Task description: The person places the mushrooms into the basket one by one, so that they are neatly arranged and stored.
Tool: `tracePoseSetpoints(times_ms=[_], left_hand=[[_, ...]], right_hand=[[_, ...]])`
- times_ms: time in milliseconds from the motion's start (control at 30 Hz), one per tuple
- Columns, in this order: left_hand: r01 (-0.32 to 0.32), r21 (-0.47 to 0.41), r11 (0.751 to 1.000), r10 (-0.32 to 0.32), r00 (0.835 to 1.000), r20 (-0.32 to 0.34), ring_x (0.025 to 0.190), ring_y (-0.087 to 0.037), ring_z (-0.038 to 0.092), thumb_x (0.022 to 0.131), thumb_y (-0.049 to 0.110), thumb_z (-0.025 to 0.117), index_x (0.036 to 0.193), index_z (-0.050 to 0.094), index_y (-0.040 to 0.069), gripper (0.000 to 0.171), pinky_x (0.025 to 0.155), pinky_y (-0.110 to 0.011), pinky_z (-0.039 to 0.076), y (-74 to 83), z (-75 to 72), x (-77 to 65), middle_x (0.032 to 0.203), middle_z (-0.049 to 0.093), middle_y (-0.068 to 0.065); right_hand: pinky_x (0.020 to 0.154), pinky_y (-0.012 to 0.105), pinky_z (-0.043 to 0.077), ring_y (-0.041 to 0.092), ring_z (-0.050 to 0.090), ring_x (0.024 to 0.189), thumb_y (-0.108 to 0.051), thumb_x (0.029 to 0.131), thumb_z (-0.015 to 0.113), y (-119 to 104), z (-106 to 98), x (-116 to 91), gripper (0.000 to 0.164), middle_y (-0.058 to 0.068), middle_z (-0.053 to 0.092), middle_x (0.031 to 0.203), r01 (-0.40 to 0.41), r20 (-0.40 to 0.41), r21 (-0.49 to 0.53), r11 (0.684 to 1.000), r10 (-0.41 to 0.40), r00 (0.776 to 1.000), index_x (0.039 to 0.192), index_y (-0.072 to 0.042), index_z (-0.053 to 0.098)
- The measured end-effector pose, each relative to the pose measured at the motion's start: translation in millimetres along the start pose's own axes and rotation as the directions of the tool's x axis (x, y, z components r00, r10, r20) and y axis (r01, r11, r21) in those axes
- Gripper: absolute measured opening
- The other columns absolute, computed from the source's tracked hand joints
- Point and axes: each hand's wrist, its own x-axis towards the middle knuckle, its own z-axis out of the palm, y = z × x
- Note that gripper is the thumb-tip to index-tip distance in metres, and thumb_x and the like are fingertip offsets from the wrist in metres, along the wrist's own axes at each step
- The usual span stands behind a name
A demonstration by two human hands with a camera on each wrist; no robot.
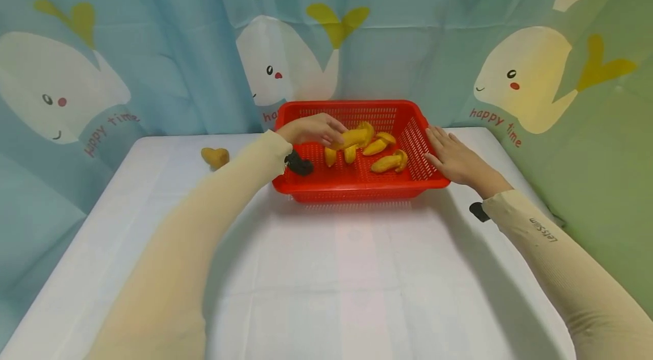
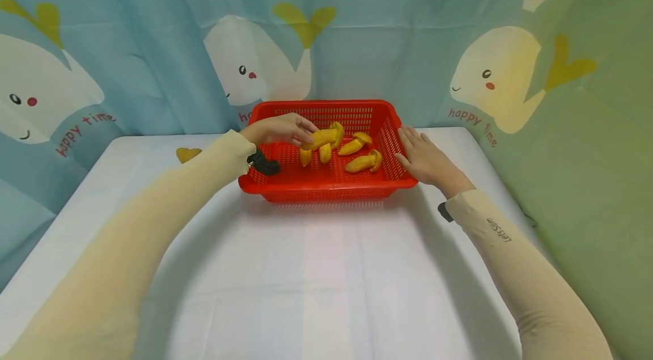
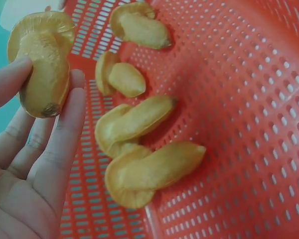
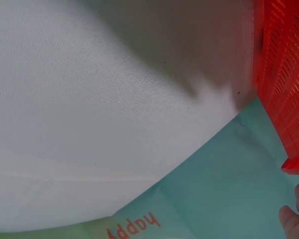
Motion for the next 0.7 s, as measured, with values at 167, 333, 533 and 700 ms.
tracePoseSetpoints(times_ms=[167, 333, 533, 700], left_hand=[[0.021, 0.013, 1.000, -0.021, 1.000, 0.018, 0.110, -0.026, 0.054, 0.089, 0.012, 0.061, 0.133, 0.048, 0.000, 0.048, 0.105, -0.041, 0.043, -2.2, 6.9, 7.0, 0.132, 0.052, -0.014], [0.048, 0.032, 0.998, -0.049, 0.998, 0.045, 0.112, -0.026, 0.052, 0.089, 0.013, 0.062, 0.134, 0.048, 0.001, 0.049, 0.106, -0.042, 0.043, -4.1, 12.5, 12.7, 0.136, 0.050, -0.013], [0.047, 0.080, 0.996, -0.054, 0.995, 0.079, 0.110, -0.025, 0.053, 0.089, 0.013, 0.062, 0.133, 0.049, 0.002, 0.048, 0.103, -0.039, 0.045, -8.8, 18.4, 19.1, 0.134, 0.051, -0.013], [0.045, 0.123, 0.991, -0.059, 0.992, 0.113, 0.108, -0.023, 0.054, 0.090, 0.011, 0.061, 0.132, 0.050, 0.000, 0.045, 0.104, -0.039, 0.045, -11.6, 23.5, 24.6, 0.132, 0.052, -0.014]], right_hand=[[0.118, 0.055, 0.006, 0.040, 0.007, 0.144, -0.031, 0.100, 0.038, 1.0, 1.4, 0.5, 0.068, 0.024, 0.009, 0.156, -0.002, -0.006, -0.010, 1.000, 0.002, 1.000, 0.149, 0.004, 0.007], [0.118, 0.056, 0.006, 0.040, 0.007, 0.144, -0.034, 0.100, 0.037, 1.1, 1.5, 0.5, 0.069, 0.024, 0.008, 0.156, -0.009, 0.001, -0.006, 1.000, 0.009, 1.000, 0.149, 0.003, 0.006], [0.118, 0.056, 0.006, 0.040, 0.006, 0.144, -0.036, 0.100, 0.036, 0.1, 0.5, 0.5, 0.069, 0.024, 0.008, 0.156, -0.016, 0.008, -0.008, 1.000, 0.016, 1.000, 0.149, 0.003, 0.005], [0.118, 0.055, 0.007, 0.041, 0.007, 0.144, -0.032, 0.100, 0.038, -0.7, 0.7, 0.4, 0.068, 0.025, 0.009, 0.156, -0.012, 0.002, -0.014, 1.000, 0.012, 1.000, 0.148, 0.004, 0.007]])
